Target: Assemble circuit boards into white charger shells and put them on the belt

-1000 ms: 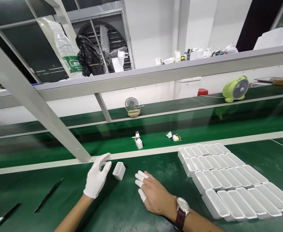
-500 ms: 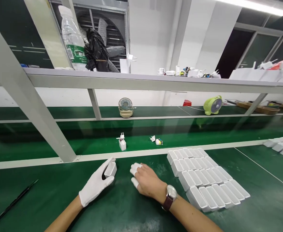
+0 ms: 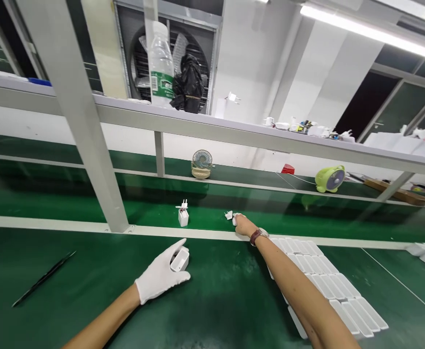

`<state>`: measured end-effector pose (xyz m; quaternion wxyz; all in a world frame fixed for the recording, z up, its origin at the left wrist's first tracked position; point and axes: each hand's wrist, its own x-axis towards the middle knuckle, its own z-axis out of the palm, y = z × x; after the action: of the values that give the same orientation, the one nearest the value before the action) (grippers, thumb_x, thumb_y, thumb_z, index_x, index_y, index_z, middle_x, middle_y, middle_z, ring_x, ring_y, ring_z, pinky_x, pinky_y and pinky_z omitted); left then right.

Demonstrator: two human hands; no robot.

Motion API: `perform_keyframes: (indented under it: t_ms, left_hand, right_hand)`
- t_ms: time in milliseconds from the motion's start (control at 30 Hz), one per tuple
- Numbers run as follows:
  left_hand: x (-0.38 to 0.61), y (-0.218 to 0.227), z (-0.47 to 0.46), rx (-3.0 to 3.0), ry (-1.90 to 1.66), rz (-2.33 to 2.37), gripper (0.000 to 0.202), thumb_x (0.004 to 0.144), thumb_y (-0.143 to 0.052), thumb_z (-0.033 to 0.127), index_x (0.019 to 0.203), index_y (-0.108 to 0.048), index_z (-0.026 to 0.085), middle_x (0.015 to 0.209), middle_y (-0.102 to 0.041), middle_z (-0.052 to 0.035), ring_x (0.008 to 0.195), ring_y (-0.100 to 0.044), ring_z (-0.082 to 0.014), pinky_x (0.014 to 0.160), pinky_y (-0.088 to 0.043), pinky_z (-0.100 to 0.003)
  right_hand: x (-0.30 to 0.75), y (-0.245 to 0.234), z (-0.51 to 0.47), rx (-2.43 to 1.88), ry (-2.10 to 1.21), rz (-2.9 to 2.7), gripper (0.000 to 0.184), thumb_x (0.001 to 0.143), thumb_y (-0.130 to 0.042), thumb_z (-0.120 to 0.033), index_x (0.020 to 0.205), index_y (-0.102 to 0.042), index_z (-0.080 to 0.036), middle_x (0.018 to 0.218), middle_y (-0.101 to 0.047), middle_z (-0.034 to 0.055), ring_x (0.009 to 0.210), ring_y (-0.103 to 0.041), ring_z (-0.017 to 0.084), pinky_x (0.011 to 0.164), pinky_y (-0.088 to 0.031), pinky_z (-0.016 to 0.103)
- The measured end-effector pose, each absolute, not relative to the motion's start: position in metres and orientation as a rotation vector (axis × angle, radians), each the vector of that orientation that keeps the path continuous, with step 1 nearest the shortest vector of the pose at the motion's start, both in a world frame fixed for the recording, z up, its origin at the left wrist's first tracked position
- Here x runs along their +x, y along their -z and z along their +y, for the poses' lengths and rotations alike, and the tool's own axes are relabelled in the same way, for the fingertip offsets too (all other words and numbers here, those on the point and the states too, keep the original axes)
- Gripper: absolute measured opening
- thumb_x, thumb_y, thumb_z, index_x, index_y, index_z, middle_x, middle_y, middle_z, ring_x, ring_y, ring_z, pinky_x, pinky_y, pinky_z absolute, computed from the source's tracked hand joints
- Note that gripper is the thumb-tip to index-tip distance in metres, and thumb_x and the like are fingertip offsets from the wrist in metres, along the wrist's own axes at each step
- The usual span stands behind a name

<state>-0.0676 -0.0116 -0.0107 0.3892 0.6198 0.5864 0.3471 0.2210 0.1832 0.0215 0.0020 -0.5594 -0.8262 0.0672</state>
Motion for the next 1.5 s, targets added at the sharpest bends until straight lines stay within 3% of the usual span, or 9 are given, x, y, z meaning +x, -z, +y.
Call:
perform_keyframes:
  t_ms: [267,500,633,767,933,1133,1233,1400,1500]
  left_hand:
    - [-0.068,0.010,-0.015,1.481,-0.890,1.392,0.105,0.063,-0.081,0.027,0.155,-0.031,0.022,0.128,-0.062,-0.0043,0.094,-0.068,-0.0197,0.090,-0.055,-0.033]
    - [-0.066,0.007,-0.012,1.565,-0.867,1.432,0.102,0.064,-0.081,0.029,0.153,-0.034,0.020,0.127,-0.063,-0.0043,0.109,-0.063,-0.0236,0.104,-0.048,-0.036]
    - [-0.065,0.005,-0.011,1.578,-0.863,1.459,0.100,0.065,-0.081,0.029,0.153,-0.034,0.020,0.129,-0.063,-0.0037,0.114,-0.062,-0.0238,0.107,-0.045,-0.037]
    - [-0.062,0.003,-0.011,1.620,-0.835,1.482,0.100,0.065,-0.081,0.031,0.153,-0.033,0.018,0.131,-0.062,-0.0049,0.118,-0.060,-0.0249,0.109,-0.044,-0.037]
    - [-0.060,-0.001,-0.012,1.668,-0.807,1.535,0.098,0.066,-0.080,0.032,0.153,-0.035,0.019,0.133,-0.061,-0.0062,0.121,-0.059,-0.0276,0.110,-0.043,-0.040]
    - [-0.064,-0.002,-0.015,1.648,-0.833,1.484,0.104,0.064,-0.080,0.027,0.154,-0.031,0.020,0.134,-0.061,-0.0061,0.123,-0.059,-0.0267,0.113,-0.041,-0.041]
    - [-0.068,-0.002,-0.016,1.664,-0.799,1.482,0.105,0.063,-0.081,0.026,0.155,-0.030,0.019,0.138,-0.059,-0.0080,0.127,-0.056,-0.0279,0.114,-0.040,-0.042]
    - [-0.070,-0.001,-0.017,1.710,-0.741,1.499,0.100,0.062,-0.080,0.025,0.152,-0.036,0.021,0.141,-0.058,-0.0089,0.129,-0.055,-0.0300,0.116,-0.039,-0.044]
    - [-0.071,-0.004,-0.017,1.738,-0.707,1.491,0.094,0.063,-0.079,0.024,0.149,-0.041,0.021,0.143,-0.056,-0.0089,0.130,-0.055,-0.0303,0.116,-0.039,-0.044]
  right_hand:
    - [0.207,-0.020,0.164,-1.386,-0.390,-2.566,0.032,0.098,-0.061,-0.031,0.127,-0.059,-0.017,0.121,-0.065,0.0089,0.106,-0.065,0.023,0.093,-0.054,0.043]
    - [0.216,0.006,0.077,-1.232,-0.496,-2.517,0.046,0.092,-0.058,-0.030,0.136,-0.055,-0.019,0.113,-0.068,0.0093,0.104,-0.065,0.028,0.093,-0.053,0.042]
    - [0.221,0.008,0.030,-1.210,-0.483,-2.483,0.055,0.094,-0.056,-0.030,0.147,-0.042,-0.023,0.130,-0.060,0.0115,0.117,-0.060,0.030,0.101,-0.049,0.048]
    - [0.228,-0.011,-0.001,-1.205,-0.354,-2.470,0.055,0.100,-0.052,-0.035,0.152,-0.035,-0.026,0.135,-0.057,0.0132,0.112,-0.063,0.029,0.093,-0.056,0.048]
    - [0.239,-0.018,0.000,-1.064,-0.178,-2.489,0.056,0.098,-0.059,-0.039,0.150,-0.040,-0.027,0.139,-0.057,0.0124,0.128,-0.054,0.032,0.106,-0.047,0.054]
    - [0.217,0.000,0.016,-1.215,-0.395,-2.466,0.064,0.092,-0.065,-0.053,0.142,-0.051,-0.015,0.137,-0.060,0.0185,0.131,-0.053,0.035,0.109,-0.044,0.055]
    - [0.205,0.002,0.018,-1.311,-0.528,-2.479,0.065,0.091,-0.065,-0.050,0.142,-0.051,-0.012,0.136,-0.060,0.0199,0.133,-0.051,0.037,0.112,-0.041,0.054]
    - [0.212,0.006,0.015,-1.297,-0.667,-2.509,0.056,0.095,-0.055,-0.030,0.148,-0.043,-0.018,0.135,-0.061,0.0136,0.130,-0.055,0.029,0.106,-0.050,0.044]
    - [0.223,0.012,0.013,-1.313,-0.708,-2.463,0.056,0.098,-0.051,-0.032,0.151,-0.038,-0.021,0.146,-0.053,0.0123,0.140,-0.045,0.028,0.110,-0.047,0.046]
